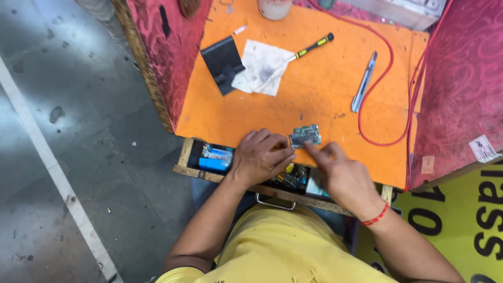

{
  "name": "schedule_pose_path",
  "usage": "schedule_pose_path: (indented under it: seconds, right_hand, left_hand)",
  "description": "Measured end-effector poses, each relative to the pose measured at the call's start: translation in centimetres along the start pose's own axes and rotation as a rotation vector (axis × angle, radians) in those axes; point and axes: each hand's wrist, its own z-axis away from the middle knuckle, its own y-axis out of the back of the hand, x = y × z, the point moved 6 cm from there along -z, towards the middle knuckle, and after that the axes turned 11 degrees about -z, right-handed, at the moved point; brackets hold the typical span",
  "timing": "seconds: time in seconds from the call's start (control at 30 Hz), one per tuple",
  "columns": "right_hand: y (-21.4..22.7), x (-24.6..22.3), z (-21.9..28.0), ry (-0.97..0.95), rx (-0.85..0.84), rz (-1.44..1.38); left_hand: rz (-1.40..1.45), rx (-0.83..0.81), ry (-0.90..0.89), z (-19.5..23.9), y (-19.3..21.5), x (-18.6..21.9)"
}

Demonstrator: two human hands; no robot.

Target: The person repeatedly rubs a small green circuit board with a finger and a small brush on an orange work surface. The person occasionally flips the board and continues rubbing different areas. No final state or destination is shown.

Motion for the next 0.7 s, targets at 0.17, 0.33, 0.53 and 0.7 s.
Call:
schedule_pose_path:
  seconds: [0.17, 0.33, 0.53, 0.7]
  right_hand:
    - [0.3, 0.7, 0.1, -0.026, 0.018, 0.034]
    - [0.3, 0.8, 0.3, -0.067, 0.042, -0.017]
    - [0.9, 0.0, -0.2, -0.025, 0.017, -0.017]
    - [0.6, -0.5, -0.5, 0.053, -0.040, -0.021]
  left_hand:
    - [0.005, -0.010, 0.020, 0.4, -0.6, 0.0]
    - [-0.007, -0.017, -0.001, 0.5, -0.8, 0.1]
    - [0.011, -0.018, -0.001, 0.3, -0.5, 0.1]
    - [0.012, -0.018, 0.012, 0.4, -0.7, -0.1]
